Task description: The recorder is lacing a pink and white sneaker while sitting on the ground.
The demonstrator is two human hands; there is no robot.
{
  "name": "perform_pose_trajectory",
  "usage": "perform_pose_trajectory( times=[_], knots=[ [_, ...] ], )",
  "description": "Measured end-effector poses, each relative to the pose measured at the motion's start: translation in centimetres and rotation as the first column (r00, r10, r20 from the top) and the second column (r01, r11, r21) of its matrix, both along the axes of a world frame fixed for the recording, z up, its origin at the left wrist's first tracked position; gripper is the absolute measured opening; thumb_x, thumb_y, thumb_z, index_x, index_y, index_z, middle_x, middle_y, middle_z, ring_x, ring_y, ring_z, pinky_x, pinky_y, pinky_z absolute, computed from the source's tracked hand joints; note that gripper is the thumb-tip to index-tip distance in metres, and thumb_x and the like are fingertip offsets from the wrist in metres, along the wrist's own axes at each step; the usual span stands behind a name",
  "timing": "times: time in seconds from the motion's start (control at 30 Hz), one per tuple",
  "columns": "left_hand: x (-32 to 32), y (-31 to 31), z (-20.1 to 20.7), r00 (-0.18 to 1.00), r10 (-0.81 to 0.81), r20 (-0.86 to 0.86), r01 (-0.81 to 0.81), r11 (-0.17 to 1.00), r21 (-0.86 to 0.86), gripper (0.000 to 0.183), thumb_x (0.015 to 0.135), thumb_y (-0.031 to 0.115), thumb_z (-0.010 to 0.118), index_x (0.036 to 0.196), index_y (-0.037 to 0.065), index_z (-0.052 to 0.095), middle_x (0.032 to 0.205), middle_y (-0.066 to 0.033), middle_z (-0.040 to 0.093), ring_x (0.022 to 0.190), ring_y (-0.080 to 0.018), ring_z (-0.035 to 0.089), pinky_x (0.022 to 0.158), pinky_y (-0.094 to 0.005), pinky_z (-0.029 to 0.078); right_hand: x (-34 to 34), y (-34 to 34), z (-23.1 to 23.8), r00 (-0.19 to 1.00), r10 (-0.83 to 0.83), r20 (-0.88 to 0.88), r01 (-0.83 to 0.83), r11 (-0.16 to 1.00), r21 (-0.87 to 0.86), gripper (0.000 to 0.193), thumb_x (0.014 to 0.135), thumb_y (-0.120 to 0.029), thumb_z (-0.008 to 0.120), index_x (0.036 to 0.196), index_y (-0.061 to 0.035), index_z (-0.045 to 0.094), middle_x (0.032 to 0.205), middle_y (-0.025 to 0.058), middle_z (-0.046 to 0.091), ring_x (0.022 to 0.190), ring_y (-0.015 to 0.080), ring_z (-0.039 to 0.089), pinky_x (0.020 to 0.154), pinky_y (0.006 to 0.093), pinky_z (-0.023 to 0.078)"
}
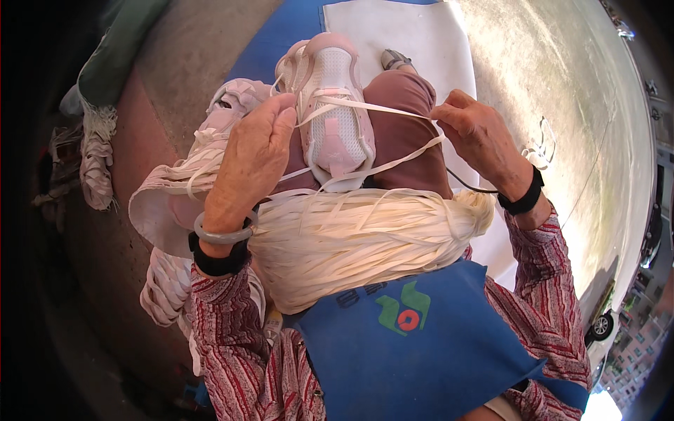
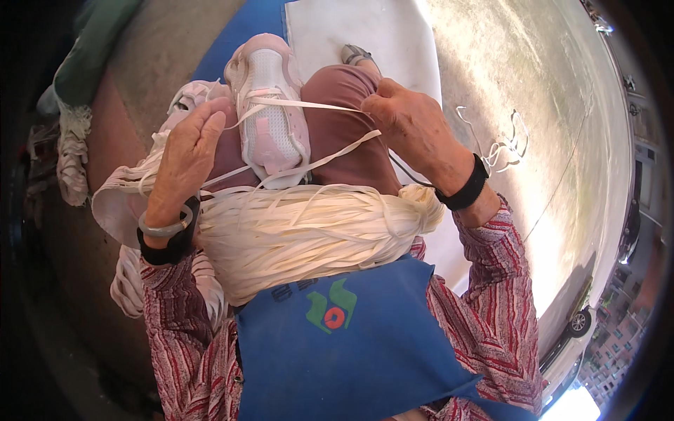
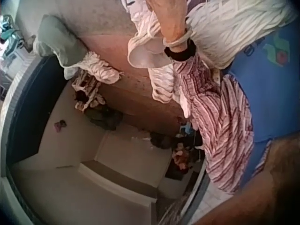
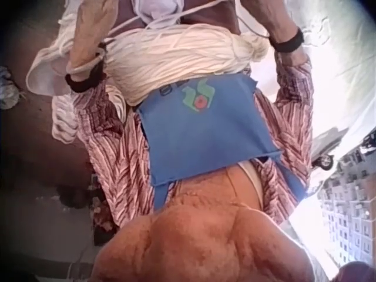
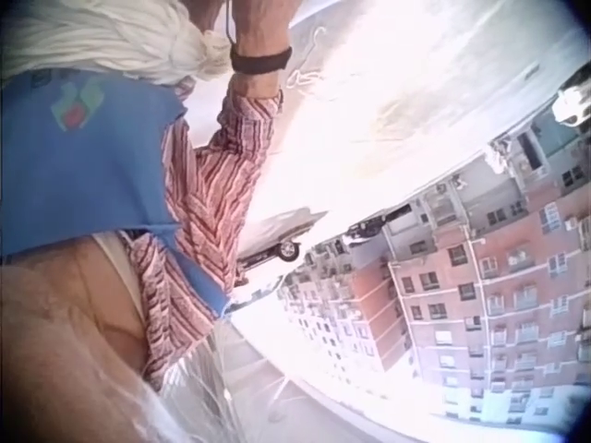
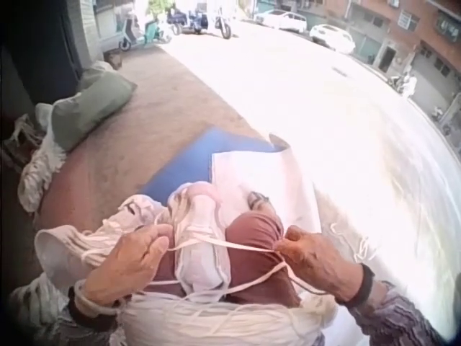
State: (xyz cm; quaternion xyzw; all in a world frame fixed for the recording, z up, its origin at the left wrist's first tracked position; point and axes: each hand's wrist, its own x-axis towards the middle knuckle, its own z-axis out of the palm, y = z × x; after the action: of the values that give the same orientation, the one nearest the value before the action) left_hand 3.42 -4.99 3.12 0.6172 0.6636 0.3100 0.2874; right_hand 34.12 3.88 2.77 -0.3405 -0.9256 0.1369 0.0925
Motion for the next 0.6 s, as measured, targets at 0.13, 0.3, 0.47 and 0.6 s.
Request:
perform_pose_trajectory(
  times=[0.13,0.3,0.47,0.6],
  knots=[
    [-0.1,1.2,-0.4,0.991,-0.086,-0.100,0.078,0.994,-0.080,0.033,0.098,0.024,0.053,0.108,-0.006,0.064,0.090,-0.0198,0.068,0.083,-0.0276,0.064,0.079,-0.0384,0.049,0.6,0.0,0.0,0.997,-0.007,-0.075,0.003,0.998,-0.060,0.010,0.083,-0.004,0.065,0.093,-0.0066,0.066,0.090,0.0118,0.061,0.075,0.0339,0.064,0.064,0.0418,0.051],
    [-1.3,1.4,-0.9,0.999,-0.017,0.033,0.026,0.952,-0.304,0.025,0.095,0.022,0.059,0.098,-0.002,0.066,0.081,-0.0128,0.067,0.075,-0.0196,0.061,0.071,-0.0322,0.047,1.1,1.0,-0.5,0.991,-0.082,-0.107,0.082,0.997,-0.001,0.010,0.085,-0.004,0.065,0.095,-0.0060,0.067,0.088,0.0126,0.062,0.075,0.0338,0.064,0.066,0.0413,0.051],
    [-0.9,2.0,-2.2,0.980,-0.017,-0.199,0.011,0.999,-0.031,0.021,0.091,0.019,0.062,0.095,0.000,0.068,0.084,-0.0193,0.068,0.079,-0.0336,0.066,0.072,-0.0399,0.050,1.8,2.4,-1.7,0.997,-0.073,0.024,0.076,0.976,-0.206,0.016,0.083,-0.002,0.065,0.099,-0.0036,0.068,0.090,0.0130,0.064,0.079,0.0333,0.064,0.070,0.0412,0.051],
    [-0.5,2.2,-2.3,0.974,0.045,-0.224,-0.037,0.998,0.041,0.019,0.091,0.017,0.061,0.096,0.001,0.070,0.088,-0.0185,0.069,0.079,-0.0334,0.067,0.072,-0.0405,0.051,-0.4,1.1,-0.3,0.969,-0.206,-0.135,0.188,0.973,-0.136,0.015,0.083,-0.002,0.067,0.098,-0.0005,0.067,0.092,0.0130,0.063,0.082,0.0329,0.064,0.072,0.0409,0.052]
  ],
)
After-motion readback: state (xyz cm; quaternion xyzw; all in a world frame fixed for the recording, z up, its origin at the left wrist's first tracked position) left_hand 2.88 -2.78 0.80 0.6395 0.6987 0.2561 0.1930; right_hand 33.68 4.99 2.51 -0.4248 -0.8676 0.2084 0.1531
